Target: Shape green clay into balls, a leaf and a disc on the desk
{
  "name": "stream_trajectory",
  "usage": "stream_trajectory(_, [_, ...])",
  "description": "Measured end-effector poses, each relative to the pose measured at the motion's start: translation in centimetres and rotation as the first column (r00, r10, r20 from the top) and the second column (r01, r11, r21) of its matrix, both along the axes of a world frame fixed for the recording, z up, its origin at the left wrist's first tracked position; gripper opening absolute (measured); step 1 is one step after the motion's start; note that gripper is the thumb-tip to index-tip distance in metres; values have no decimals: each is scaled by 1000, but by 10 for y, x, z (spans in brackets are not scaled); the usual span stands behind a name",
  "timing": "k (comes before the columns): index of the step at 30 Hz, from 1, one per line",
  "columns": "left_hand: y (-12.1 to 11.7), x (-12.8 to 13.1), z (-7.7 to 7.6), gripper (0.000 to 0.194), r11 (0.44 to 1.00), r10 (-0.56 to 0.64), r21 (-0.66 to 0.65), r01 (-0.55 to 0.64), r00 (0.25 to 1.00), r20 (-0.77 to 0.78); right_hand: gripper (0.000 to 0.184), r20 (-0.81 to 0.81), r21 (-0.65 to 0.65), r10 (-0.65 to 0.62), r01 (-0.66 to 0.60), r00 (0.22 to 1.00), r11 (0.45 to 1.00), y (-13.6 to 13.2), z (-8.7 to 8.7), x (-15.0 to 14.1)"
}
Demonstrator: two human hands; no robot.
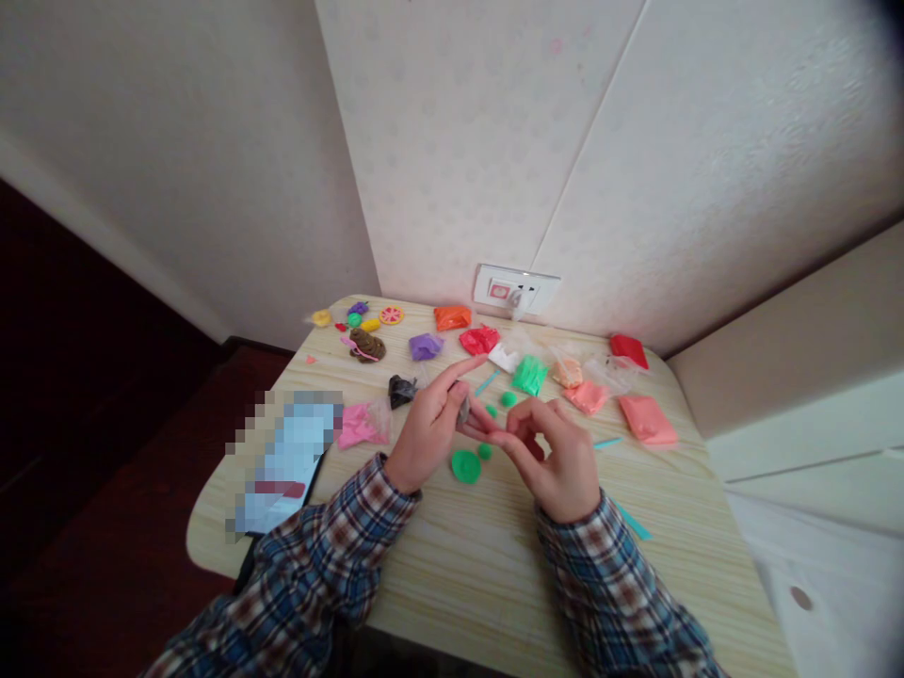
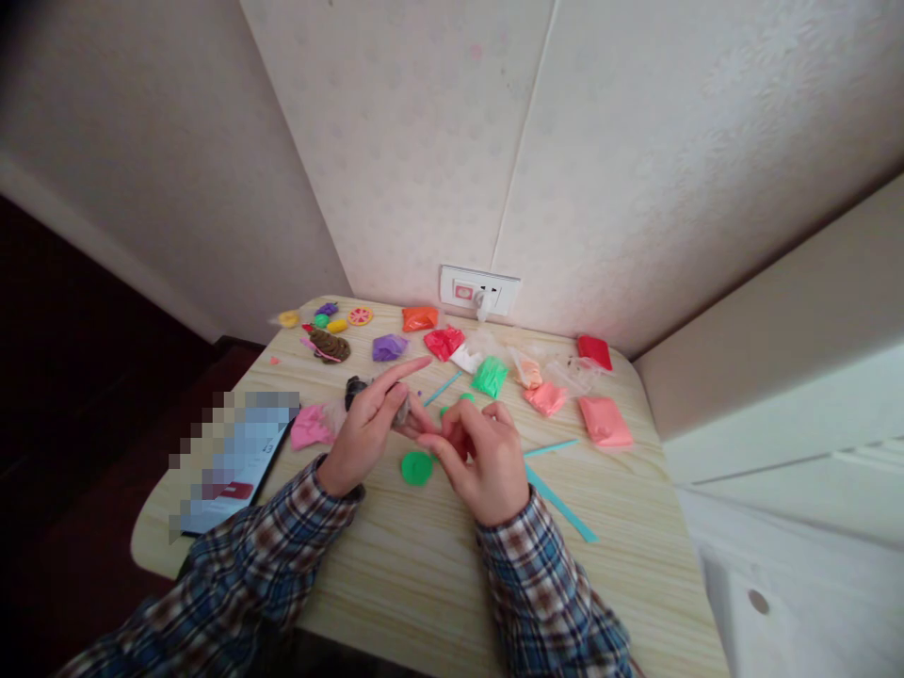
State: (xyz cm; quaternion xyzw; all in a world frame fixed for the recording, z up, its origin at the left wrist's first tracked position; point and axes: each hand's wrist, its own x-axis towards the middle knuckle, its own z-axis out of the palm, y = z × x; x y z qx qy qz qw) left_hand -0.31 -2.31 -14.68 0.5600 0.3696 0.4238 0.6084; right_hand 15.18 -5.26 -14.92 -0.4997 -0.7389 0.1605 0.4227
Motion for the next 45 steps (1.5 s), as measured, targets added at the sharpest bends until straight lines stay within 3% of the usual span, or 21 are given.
stream_trajectory(3, [-2, -1, 0, 55, 999, -48, 20, 49, 998, -49, 29, -45, -8, -18, 18, 999, 1000, 3, -1, 5])
stream_trajectory(6, [-6, 2, -3, 63, 989, -142, 36, 146, 985, -101, 39, 81, -23, 127, -126, 989, 992, 6, -6, 5])
stream_trajectory(9, [-6, 4, -7, 75, 969, -245, -47, 242, 964, -99, 30, 227, -9, 211, -214, 951, 977, 7, -8, 2])
stream_trajectory(12, [-2, 3, -10, 76, 944, -294, -161, 289, 956, -7, 18, 251, 67, 142, -164, 957, 984, 7, -8, 0])
stream_trajectory(16, [2, 1, -9, 80, 912, -328, -211, 353, 934, 144, 13, 73, 133, 51, -60, 996, 989, 8, -8, 3])
stream_trajectory(19, [3, 1, -6, 60, 907, -352, -186, 377, 923, 156, 15, -31, 137, -67, 70, 997, 988, 8, -9, 5])
stream_trajectory(22, [3, 3, -3, 40, 939, -298, -152, 308, 951, 83, 15, -48, 148, -110, 116, 993, 982, 7, -9, 4])
stream_trajectory(26, [2, 4, 1, 28, 989, -134, -68, 130, 989, -66, 20, -4, 131, -40, 40, 999, 991, 6, -6, 5])
stream_trajectory(30, [0, 3, 0, 31, 996, -43, 70, 60, 974, -221, 22, -20, 6, 7, -7, 1000, 1000, 9, -4, 12])
stream_trajectory(33, [-3, 2, -6, 35, 962, 42, 268, 54, 939, -341, 36, 22, -124, 40, -36, 999, 992, 12, -6, 14])
stream_trajectory(36, [-6, 4, -16, 49, 887, 123, 454, 91, 900, -419, 45, 116, -173, 79, -58, 990, 983, 11, -11, 8])
stream_trajectory(41, [-8, 12, -27, 73, 838, 49, 512, 189, 908, -415, 47, 179, -122, 30, -8, 983, 993, 6, -16, -7])
stream_trajectory(45, [-11, 15, -22, 87, 796, -60, 543, 265, 929, -366, 39, -56, -232, 27, -40, 998, 972, 7, -12, -8])
